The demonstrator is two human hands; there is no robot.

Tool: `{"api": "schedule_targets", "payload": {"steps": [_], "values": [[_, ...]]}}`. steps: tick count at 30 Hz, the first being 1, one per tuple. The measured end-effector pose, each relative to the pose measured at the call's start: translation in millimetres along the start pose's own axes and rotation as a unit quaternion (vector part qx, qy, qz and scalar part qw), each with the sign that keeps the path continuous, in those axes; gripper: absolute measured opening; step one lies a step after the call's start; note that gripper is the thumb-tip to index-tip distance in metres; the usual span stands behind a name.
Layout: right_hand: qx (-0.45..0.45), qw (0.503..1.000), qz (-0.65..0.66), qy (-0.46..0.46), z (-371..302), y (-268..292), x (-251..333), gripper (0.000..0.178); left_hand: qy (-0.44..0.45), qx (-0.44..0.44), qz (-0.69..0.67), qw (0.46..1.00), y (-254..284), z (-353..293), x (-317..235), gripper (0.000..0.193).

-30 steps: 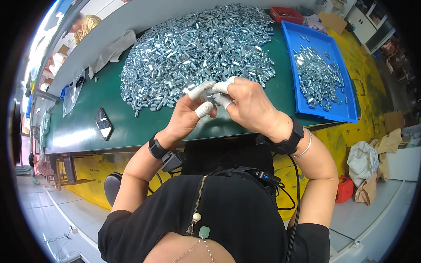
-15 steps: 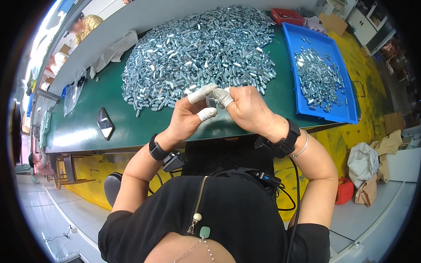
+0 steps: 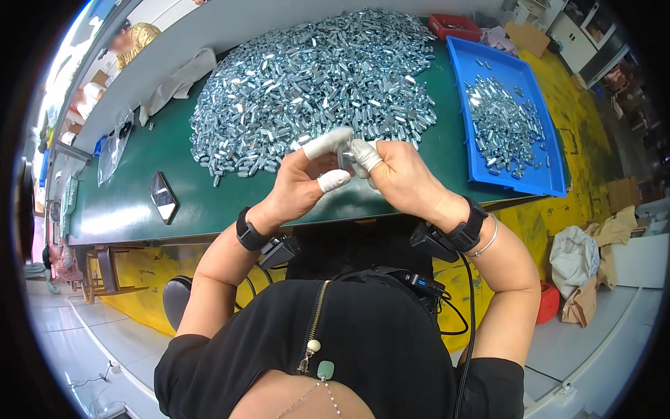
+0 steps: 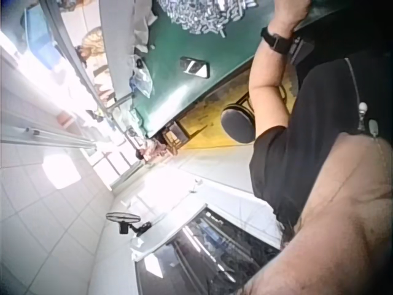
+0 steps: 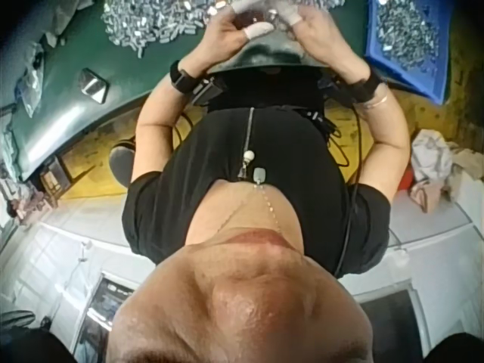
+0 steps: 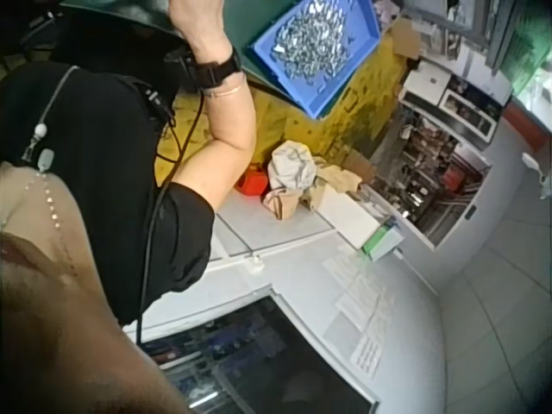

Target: Assembling small white plastic components at a manual workstation.

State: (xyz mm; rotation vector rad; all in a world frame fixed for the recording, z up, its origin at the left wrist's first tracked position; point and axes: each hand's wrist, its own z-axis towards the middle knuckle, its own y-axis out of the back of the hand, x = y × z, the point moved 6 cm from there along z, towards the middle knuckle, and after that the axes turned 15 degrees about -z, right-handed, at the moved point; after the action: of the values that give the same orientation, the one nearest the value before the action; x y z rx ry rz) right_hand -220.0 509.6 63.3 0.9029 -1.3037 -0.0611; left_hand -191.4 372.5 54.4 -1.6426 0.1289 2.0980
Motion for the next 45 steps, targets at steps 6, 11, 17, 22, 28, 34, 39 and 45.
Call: {"api": "schedule_targets", "payload": {"steps": [6,11,17,22,28,34,39,45], "values": [[-0.040,0.994,-0.082,0.052,-2,5,6,0.038,0.098,0.004,-0.063,0.993,-4,2,12,0.047],[-0.027,0.999,-0.016,0.011,0,1,3,0.032,-0.039,0.012,0.031,0.999,-1,4,2,0.046],[-0.058,0.995,0.085,-0.013,1,3,-6,0.018,0.066,-0.016,-0.015,0.998,-9,9,4,0.040],[-0.223,0.973,-0.038,0.049,-18,51,-12,0.008,0.144,-0.141,-0.122,0.972,41,8,23,0.034],[-0.412,0.783,-0.450,0.122,-35,102,-43,0.008,0.096,-0.225,-0.092,0.965,62,-6,22,0.035],[-0.125,0.932,-0.339,0.013,12,13,-73,0.011,0.119,-0.168,-0.089,0.975,34,-7,31,0.042],[-0.079,0.900,-0.426,0.035,24,-7,-81,0.020,0.156,-0.152,-0.090,0.972,34,-14,33,0.039],[-0.068,0.997,-0.008,0.022,18,-14,-21,0.021,0.201,-0.121,-0.225,0.946,26,-16,42,0.037]]}}
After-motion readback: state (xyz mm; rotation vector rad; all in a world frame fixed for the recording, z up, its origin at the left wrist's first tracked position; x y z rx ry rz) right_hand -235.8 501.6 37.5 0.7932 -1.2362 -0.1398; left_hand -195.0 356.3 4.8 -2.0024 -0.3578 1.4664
